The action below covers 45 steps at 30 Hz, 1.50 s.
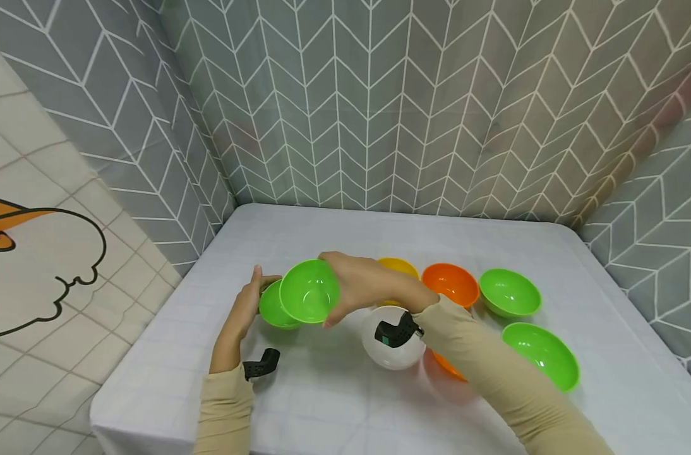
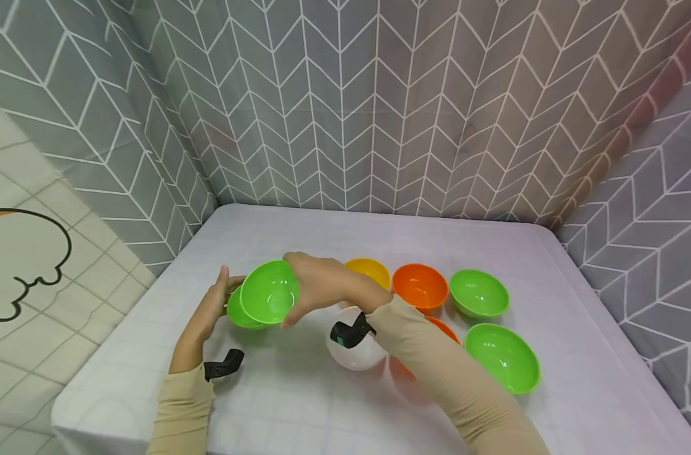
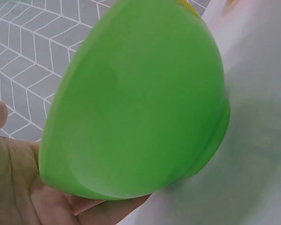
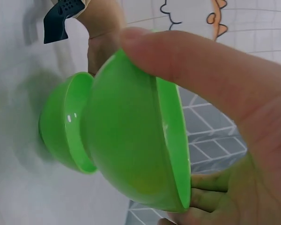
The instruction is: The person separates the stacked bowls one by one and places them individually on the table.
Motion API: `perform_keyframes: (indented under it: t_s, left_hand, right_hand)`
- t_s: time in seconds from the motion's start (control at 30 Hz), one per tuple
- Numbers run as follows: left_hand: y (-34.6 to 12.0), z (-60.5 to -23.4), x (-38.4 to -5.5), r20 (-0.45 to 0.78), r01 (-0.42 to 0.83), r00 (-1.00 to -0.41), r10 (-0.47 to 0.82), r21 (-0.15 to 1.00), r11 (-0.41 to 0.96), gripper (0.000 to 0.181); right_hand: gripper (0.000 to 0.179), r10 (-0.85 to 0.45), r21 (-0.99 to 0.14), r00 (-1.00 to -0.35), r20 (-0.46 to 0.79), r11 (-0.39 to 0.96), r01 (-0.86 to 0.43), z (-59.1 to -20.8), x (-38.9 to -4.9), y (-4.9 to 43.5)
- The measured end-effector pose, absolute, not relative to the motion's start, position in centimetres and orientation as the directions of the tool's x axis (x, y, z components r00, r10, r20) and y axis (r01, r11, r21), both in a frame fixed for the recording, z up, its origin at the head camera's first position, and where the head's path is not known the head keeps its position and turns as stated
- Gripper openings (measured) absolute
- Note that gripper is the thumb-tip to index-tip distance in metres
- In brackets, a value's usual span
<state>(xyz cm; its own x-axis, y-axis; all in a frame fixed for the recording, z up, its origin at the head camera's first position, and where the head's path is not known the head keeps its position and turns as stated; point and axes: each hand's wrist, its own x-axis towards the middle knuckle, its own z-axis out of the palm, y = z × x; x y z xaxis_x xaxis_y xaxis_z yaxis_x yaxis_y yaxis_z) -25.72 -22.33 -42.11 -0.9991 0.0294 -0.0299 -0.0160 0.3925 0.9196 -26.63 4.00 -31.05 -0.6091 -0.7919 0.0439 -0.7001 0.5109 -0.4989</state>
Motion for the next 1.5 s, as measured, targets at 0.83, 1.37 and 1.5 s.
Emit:
perform_keyframes:
  t_s: [0.83,1.37,1.5]
  left_hand:
    - [-22.4,-41.4,-25.8,-0.080,-0.073,-0.997,-0.003,0.890,0.451,0.090]
    - [-21.9,-41.6,-25.9,-0.074,-0.064,-0.997,0.004,0.893,0.446,0.089]
    - [-21.7,-41.6,-25.9,-0.074,-0.065,-0.997,0.002,0.889,0.454,0.088]
  right_hand:
    - [0.111,-0.778,-0.489,-0.599,0.189,0.454,-0.745,-33.4,-16.1,14.1]
    - [0.073,-0.691,-0.659,-0.722,0.040,0.525,-0.539,-33.3,-9.3,15.1]
    - [0.069,-0.686,-0.821,-0.725,-0.062,0.448,-0.353,-32.1,-8.3,14.7]
